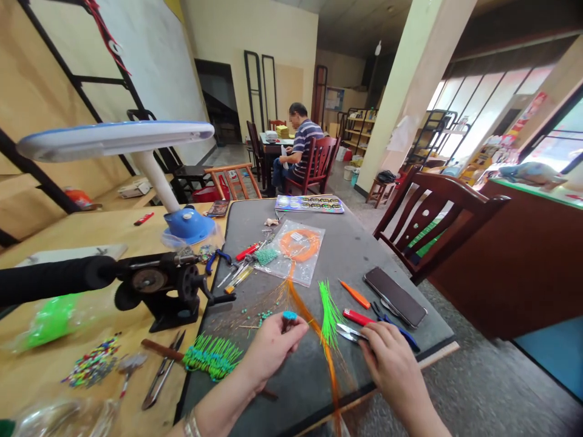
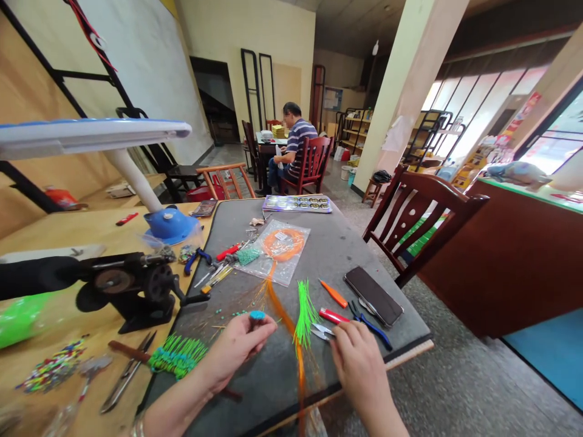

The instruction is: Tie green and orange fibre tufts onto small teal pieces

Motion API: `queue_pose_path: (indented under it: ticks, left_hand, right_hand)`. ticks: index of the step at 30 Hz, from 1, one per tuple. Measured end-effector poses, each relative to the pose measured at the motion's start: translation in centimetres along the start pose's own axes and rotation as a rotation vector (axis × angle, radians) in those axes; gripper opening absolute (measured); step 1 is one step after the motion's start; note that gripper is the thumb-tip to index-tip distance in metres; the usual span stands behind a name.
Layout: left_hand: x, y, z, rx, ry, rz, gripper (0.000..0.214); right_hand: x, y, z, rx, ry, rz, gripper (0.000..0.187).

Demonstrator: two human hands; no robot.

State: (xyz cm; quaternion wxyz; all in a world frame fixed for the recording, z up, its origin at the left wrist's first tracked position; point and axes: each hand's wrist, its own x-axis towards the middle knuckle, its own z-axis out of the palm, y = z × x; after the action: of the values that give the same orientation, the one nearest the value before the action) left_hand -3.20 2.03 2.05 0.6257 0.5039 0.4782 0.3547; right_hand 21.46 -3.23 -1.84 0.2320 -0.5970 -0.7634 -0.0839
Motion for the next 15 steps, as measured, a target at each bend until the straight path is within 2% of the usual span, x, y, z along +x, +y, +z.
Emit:
queue_pose_path:
  ticks: [3, 6, 10, 13, 15]
  left_hand:
    - [0.1, -0.1, 0.2, -0.064, 0.024, -0.009, 0.027]
    - [0.1, -0.3, 0.4, -0.185, 0.022, -0.073, 0.027]
    - [0.3, -0.3, 0.5, -0.296, 0.016, -0.101, 0.027]
    - [0.5, -0.4, 0.5, -0.325, 0.009, -0.082, 0.026]
    - [0.5, -0.5, 0.5, -0.332, 0.004, -0.070, 0.026]
  right_hand:
    - [0.5, -0.2, 0.6, 0.013, -0.094, -0.097, 0.018]
    - [0.8, 0.5, 1.1, 0.051, -0.067, -0.116, 0.017]
    - [0.6, 0.7, 0.8, 0.242, -0.005, 0.039, 0.008]
    - [0.6, -1.4, 0.8, 0.449, 0.052, 0.190, 0.011]
    - [0.9, -3.4, 1.1, 0.564, 0.020, 0.243, 0.013]
